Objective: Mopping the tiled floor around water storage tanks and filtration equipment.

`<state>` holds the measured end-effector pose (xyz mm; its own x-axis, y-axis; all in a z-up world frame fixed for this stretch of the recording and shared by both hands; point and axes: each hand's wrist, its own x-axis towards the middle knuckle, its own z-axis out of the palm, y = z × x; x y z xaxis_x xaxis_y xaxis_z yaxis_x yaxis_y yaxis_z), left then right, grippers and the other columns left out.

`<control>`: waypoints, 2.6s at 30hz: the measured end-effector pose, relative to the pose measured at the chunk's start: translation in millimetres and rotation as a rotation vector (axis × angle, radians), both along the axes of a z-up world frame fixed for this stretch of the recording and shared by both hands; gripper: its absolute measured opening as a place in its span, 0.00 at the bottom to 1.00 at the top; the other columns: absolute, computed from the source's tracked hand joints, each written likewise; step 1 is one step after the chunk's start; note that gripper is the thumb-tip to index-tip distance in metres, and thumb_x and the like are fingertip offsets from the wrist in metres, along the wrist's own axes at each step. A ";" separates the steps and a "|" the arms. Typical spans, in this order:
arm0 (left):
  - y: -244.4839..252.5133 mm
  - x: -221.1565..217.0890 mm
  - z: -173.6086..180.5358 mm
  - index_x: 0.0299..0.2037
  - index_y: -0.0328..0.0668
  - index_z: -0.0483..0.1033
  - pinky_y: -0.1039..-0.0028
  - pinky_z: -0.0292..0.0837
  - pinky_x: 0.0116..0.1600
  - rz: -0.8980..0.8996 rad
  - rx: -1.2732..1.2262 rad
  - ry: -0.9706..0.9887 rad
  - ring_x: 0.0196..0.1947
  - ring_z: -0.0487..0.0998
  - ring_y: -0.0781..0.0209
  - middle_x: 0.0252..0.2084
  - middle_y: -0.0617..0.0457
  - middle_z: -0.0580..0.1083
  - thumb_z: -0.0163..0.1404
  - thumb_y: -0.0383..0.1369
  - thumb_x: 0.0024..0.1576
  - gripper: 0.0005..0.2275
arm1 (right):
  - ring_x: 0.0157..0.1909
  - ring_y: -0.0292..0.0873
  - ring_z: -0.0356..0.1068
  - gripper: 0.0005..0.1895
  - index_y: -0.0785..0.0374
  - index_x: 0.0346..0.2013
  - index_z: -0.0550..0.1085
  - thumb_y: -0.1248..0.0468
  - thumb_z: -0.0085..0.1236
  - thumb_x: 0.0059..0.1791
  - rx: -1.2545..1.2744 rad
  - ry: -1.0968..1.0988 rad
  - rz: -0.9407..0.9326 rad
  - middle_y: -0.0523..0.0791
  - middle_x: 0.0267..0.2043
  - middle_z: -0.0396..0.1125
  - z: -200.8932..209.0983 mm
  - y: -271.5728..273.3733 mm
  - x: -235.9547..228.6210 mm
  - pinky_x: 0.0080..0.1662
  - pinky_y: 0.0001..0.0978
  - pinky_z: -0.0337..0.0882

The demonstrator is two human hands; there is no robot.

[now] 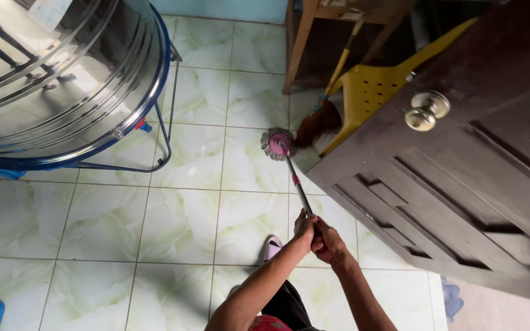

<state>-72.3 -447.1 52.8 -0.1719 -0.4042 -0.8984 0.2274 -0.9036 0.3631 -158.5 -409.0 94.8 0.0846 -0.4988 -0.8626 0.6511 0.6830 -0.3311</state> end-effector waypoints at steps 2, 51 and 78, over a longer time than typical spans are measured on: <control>-20.5 -23.1 -74.5 0.75 0.68 0.58 0.68 0.77 0.33 0.041 -0.205 -0.069 0.38 0.75 0.59 0.46 0.51 0.77 0.51 0.35 0.61 0.30 | 0.16 0.29 0.46 0.10 0.46 0.41 0.73 0.52 0.42 0.58 -0.030 -0.004 0.040 0.33 0.20 0.55 -16.2 -33.0 -8.3 0.17 0.19 0.47; 30.8 231.4 19.7 0.32 0.45 0.70 0.66 0.64 0.15 0.352 0.187 0.039 0.16 0.68 0.56 0.24 0.50 0.70 0.44 0.46 0.64 0.15 | 0.15 0.30 0.46 0.07 0.51 0.47 0.69 0.57 0.43 0.59 -0.037 -0.048 0.299 0.34 0.18 0.50 41.2 2.3 229.2 0.16 0.20 0.48; -296.5 296.9 17.5 0.43 0.44 0.72 0.65 0.70 0.32 0.283 -0.020 -0.064 0.32 0.71 0.59 0.36 0.51 0.72 0.41 0.40 0.67 0.10 | 0.15 0.28 0.45 0.14 0.48 0.59 0.70 0.57 0.43 0.58 0.007 -0.054 0.288 0.34 0.19 0.52 25.1 -327.7 293.8 0.16 0.18 0.48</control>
<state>224.6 -743.6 70.3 0.0075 -0.4457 -0.8951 0.4456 -0.7999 0.4020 135.3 -736.7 119.9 0.2679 -0.4419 -0.8561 0.4468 0.8443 -0.2960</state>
